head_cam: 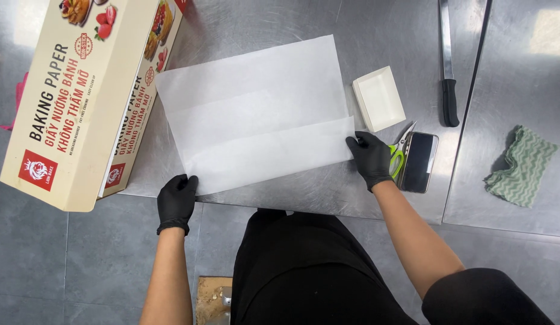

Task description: Measuring and cutting a piece of baking paper to line a small container.

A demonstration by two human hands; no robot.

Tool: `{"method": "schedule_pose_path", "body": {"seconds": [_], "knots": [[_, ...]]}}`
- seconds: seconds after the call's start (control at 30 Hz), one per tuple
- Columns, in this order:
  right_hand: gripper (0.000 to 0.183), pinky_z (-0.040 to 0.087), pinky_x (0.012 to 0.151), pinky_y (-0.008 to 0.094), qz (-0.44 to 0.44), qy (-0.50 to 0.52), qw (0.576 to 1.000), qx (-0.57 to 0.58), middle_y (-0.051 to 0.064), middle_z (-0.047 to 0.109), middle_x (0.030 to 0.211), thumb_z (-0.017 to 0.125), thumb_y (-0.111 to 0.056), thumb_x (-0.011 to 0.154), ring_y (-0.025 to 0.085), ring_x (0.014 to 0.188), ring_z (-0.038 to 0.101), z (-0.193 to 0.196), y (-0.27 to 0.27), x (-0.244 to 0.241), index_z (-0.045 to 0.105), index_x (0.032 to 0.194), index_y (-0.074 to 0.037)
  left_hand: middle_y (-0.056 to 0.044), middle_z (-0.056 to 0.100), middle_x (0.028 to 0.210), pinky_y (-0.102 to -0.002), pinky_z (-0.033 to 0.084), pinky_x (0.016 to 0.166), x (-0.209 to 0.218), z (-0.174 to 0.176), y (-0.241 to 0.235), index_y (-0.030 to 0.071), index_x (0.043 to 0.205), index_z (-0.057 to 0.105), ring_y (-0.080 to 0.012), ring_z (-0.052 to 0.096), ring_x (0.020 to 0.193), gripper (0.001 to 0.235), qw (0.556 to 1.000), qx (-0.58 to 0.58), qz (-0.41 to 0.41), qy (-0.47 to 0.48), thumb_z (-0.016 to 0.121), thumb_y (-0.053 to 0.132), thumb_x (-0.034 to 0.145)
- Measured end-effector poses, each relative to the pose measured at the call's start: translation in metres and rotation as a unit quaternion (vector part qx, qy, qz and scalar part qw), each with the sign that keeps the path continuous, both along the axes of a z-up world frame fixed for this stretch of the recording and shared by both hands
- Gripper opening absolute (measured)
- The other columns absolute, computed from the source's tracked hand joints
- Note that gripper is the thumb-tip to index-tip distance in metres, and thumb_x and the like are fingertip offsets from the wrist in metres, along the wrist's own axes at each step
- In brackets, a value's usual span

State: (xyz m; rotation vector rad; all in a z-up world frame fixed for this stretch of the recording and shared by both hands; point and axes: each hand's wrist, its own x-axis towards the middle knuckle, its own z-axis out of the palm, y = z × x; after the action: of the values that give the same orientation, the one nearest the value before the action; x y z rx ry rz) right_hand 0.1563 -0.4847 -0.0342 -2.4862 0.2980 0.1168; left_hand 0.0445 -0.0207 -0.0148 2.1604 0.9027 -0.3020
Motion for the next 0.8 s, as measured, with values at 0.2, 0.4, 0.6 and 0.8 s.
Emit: {"method": "schedule_pose_path", "body": {"seconds": [0.2,0.4,0.6,0.8], "knots": [[0.033,0.059,0.076,0.034,-0.02,-0.069,0.996,0.044,0.014,0.078,0.096,0.078,-0.023,0.091,0.022,0.083,0.075,-0.002,0.016,0.002,0.075,0.12,-0.008,-0.015,0.076,0.105,-0.037,0.054,0.087,-0.006,-0.013,-0.009,0.004,0.116,0.073,-0.0297,0.073,0.097,0.038,0.998,0.04,0.036,-0.034,0.068,0.034,0.093],[0.046,0.058,0.072,0.036,0.056,-0.135,0.989,0.004,0.013,0.075,0.095,0.077,-0.017,0.091,0.024,0.073,0.072,0.002,0.018,0.006,0.07,0.136,-0.01,-0.015,0.076,0.095,-0.039,0.055,0.08,-0.011,-0.013,-0.018,0.004,0.109,0.071,-0.0307,0.073,0.088,0.031,0.995,0.053,0.054,-0.058,0.067,0.032,0.095],[0.039,0.057,0.07,0.037,0.084,-0.173,0.98,-0.055,0.009,0.073,0.086,0.083,-0.022,0.089,0.024,0.072,0.07,-0.013,0.013,0.012,0.073,0.125,-0.011,-0.015,0.076,0.094,-0.04,0.056,0.08,-0.013,-0.015,-0.022,0.005,0.107,0.072,-0.0327,0.074,0.088,0.028,0.992,0.087,0.056,-0.075,0.066,0.03,0.095],[0.038,0.055,0.068,0.038,0.086,-0.192,0.975,-0.076,0.007,0.071,0.085,0.08,-0.021,0.091,0.023,0.069,0.068,-0.015,0.016,0.014,0.073,0.127,-0.011,-0.017,0.073,0.087,-0.046,0.054,0.075,-0.013,-0.007,-0.031,0.003,0.105,0.068,-0.0395,0.07,0.083,0.026,0.989,0.137,0.035,-0.047,0.064,0.027,0.096]]}}
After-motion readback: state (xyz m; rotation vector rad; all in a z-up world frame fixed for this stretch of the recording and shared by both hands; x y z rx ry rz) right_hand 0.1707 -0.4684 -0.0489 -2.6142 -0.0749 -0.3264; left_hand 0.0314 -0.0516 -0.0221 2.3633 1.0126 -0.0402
